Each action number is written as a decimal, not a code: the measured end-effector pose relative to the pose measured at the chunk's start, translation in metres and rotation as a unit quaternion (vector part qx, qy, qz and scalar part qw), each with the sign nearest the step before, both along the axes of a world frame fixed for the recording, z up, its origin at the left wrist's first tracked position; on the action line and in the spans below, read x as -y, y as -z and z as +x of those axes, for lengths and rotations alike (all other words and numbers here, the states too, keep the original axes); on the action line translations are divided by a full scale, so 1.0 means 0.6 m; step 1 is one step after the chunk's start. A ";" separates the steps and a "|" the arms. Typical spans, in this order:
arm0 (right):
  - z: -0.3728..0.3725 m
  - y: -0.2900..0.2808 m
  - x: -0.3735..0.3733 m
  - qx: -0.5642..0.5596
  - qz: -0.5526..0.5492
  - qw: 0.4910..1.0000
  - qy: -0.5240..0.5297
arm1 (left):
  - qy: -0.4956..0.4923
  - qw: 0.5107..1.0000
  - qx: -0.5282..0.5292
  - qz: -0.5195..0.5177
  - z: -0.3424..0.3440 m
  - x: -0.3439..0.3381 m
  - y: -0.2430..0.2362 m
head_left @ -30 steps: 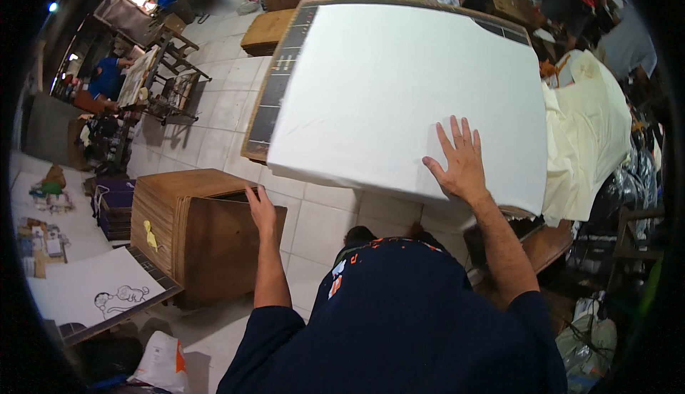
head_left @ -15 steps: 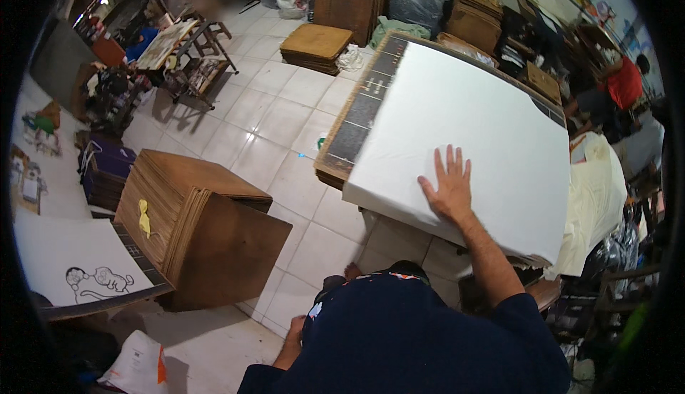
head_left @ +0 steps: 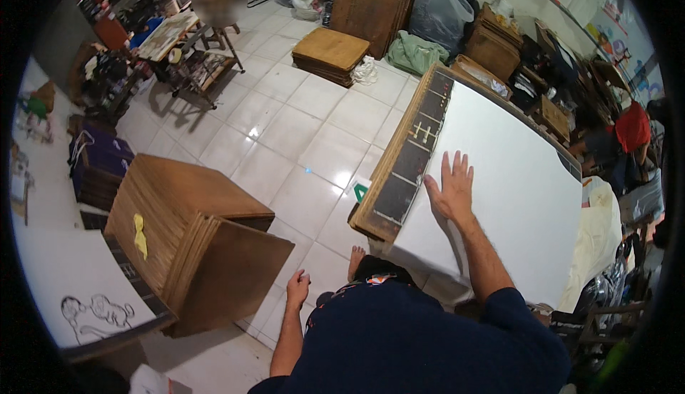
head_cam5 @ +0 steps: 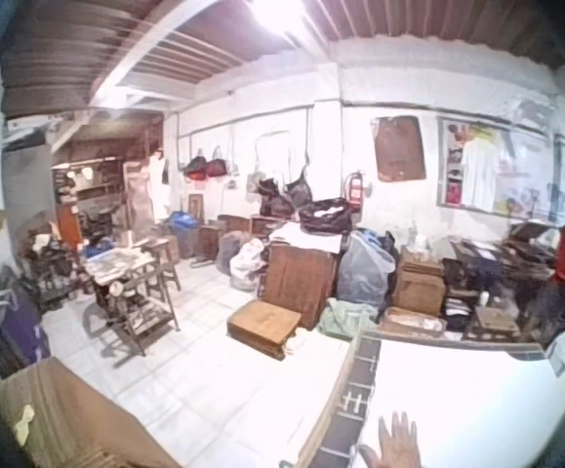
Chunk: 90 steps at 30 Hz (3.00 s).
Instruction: The person places white fabric onto a large screen-printing frame, smooths it flat, and stacks the frame with others. The person repeats this process with additional frames and fabric pieces.
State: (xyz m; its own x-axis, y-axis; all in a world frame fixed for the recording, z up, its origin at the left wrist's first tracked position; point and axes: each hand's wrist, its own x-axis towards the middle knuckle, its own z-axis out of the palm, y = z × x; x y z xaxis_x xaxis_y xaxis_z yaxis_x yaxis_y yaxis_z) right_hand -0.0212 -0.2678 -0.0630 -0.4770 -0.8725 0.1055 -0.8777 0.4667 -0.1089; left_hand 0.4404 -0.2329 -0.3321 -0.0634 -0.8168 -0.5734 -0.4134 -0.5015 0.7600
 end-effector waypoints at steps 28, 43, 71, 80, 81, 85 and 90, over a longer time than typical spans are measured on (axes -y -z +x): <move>-0.096 0.040 0.232 -0.044 0.036 0.938 0.343 | 0.119 0.990 0.032 0.067 -0.032 0.981 0.010; -0.181 0.068 0.192 0.056 -0.123 0.919 0.371 | 0.332 0.924 0.130 0.141 -0.076 0.990 0.138; -0.479 -0.161 0.695 0.379 -0.269 0.814 0.349 | 0.428 0.888 0.092 0.139 -0.656 1.565 0.149; -0.361 -0.479 1.042 0.387 -0.264 0.878 -0.094 | 0.433 0.878 0.154 0.133 -1.015 1.986 0.104; -0.356 -0.485 1.051 0.372 -0.272 0.883 -0.091 | 0.469 0.864 0.138 0.122 -1.061 2.006 0.099; -0.325 -0.499 1.053 0.315 -0.310 0.896 -0.046 | 0.553 0.822 0.092 0.098 -1.249 1.955 0.080; -0.238 -0.498 1.005 0.247 -0.362 0.898 0.023 | 0.688 0.720 0.029 0.089 -1.373 1.678 0.015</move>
